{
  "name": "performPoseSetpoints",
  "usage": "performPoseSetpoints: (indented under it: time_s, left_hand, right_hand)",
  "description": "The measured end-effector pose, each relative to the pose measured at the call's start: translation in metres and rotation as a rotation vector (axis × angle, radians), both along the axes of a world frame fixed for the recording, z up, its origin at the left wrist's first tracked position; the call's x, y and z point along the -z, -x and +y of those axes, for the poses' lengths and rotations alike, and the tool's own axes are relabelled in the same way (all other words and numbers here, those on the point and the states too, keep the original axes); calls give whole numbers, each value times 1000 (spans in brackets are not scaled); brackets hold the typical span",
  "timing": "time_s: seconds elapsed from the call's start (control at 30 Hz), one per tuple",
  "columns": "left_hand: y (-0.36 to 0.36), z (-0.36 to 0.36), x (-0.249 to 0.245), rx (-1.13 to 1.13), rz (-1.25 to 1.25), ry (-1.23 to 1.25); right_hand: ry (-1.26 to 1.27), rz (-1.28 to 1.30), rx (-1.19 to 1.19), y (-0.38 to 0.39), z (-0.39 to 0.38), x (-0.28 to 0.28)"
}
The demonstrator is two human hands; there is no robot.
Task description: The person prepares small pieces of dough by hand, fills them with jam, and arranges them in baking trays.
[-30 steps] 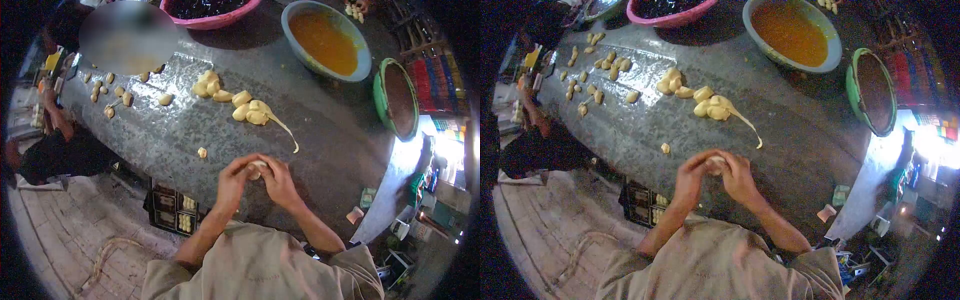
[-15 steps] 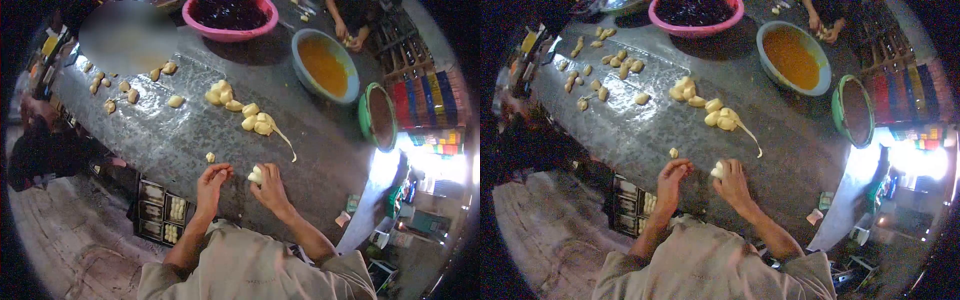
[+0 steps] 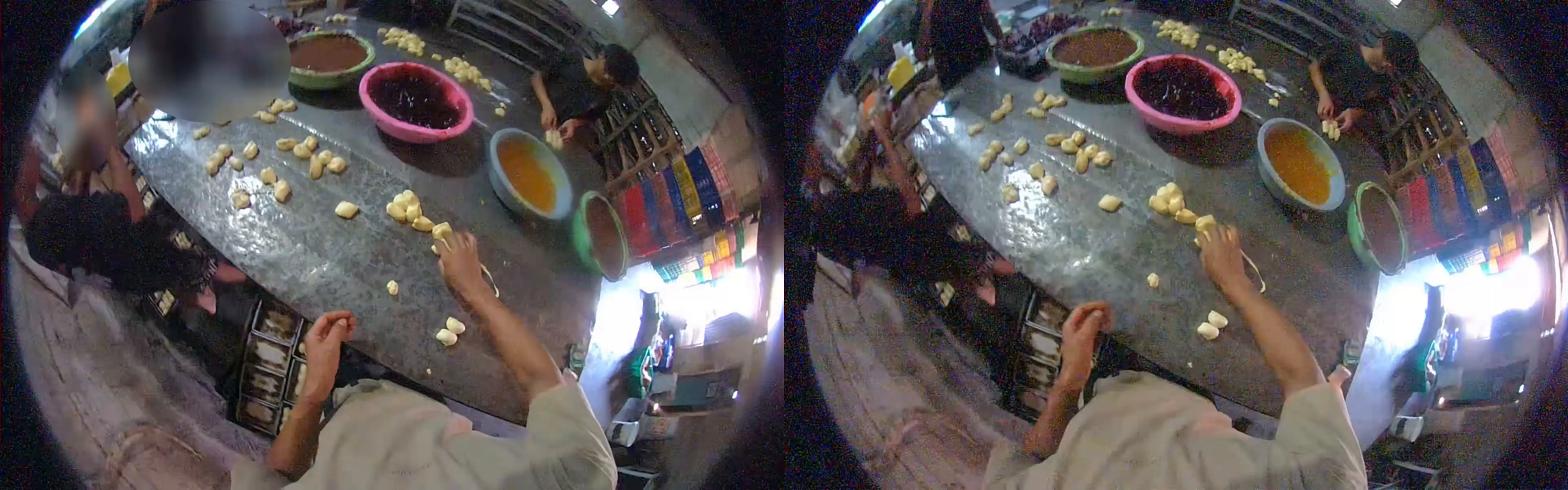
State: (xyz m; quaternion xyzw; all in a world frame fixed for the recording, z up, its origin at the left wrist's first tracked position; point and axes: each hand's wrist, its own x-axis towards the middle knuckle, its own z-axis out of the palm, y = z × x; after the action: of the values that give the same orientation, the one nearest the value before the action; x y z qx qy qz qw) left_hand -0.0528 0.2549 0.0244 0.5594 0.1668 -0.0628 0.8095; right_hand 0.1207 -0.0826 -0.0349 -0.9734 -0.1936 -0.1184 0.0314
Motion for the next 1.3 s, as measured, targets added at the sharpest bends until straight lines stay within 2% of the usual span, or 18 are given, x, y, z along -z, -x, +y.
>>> performPoseSetpoints:
  time_s: [0.03,0.1,0.2,0.23,0.3,0.33,0.37,0.43,0.5,0.6,0.67,0.8,0.87,0.93,1.0,1.1,1.17,1.3]
  left_hand:
    - [1,1,1,29,-27,-10]
    - [2,2,0,57,-73,-26]
    - [-3,2,0,68,-77,-13]
    - [-6,-2,1,68,-67,-13]
    - [-22,-19,3,19,-218,-165]
    - [-31,-29,3,22,-214,-171]
    - [-41,-42,2,18,-414,-405]
    - [-56,-52,-7,33,-623,-628]
    - [-62,-57,-26,520,-266,-396]
    - [-69,-72,17,519,-305,-145]
    - [-79,-66,28,350,-273,6]
    - [-114,-44,42,22,-169,-209]
    - [-110,-54,19,510,-628,-1530]
    - [-91,-91,11,479,-864,-1181]
    - [-77,-132,-17,678,-908,-807]
    - [-71,-155,45,734,-758,-818]
    - [-68,-139,48,686,-731,-777]
    - [-51,-97,83,612,-922,-860]
  right_hand:
    - [134,5,-72,-10,6,-6]
    - [-47,-173,-139,-8,27,-25]
    - [-849,209,311,27,83,-74]
    - [-848,219,314,38,89,-76]
    - [-1653,520,257,57,98,-72]
    - [-1275,378,131,65,86,-51]
    - [-1282,377,136,73,90,-56]
    - [-2336,975,249,94,95,-94]
    - [-2349,1018,275,102,84,-106]
    - [-2144,848,338,113,56,-103]
    - [-1480,677,424,125,31,-102]
    - [-1669,507,598,162,-28,-107]
    - [-1920,552,555,172,-36,-108]
    - [-2244,689,273,174,-38,-101]
    - [-2197,693,242,167,-19,-123]
    - [-2145,622,228,168,-4,-189]
    - [-2374,609,-280,176,-42,-217]
    - [-2360,547,-624,188,-96,-179]
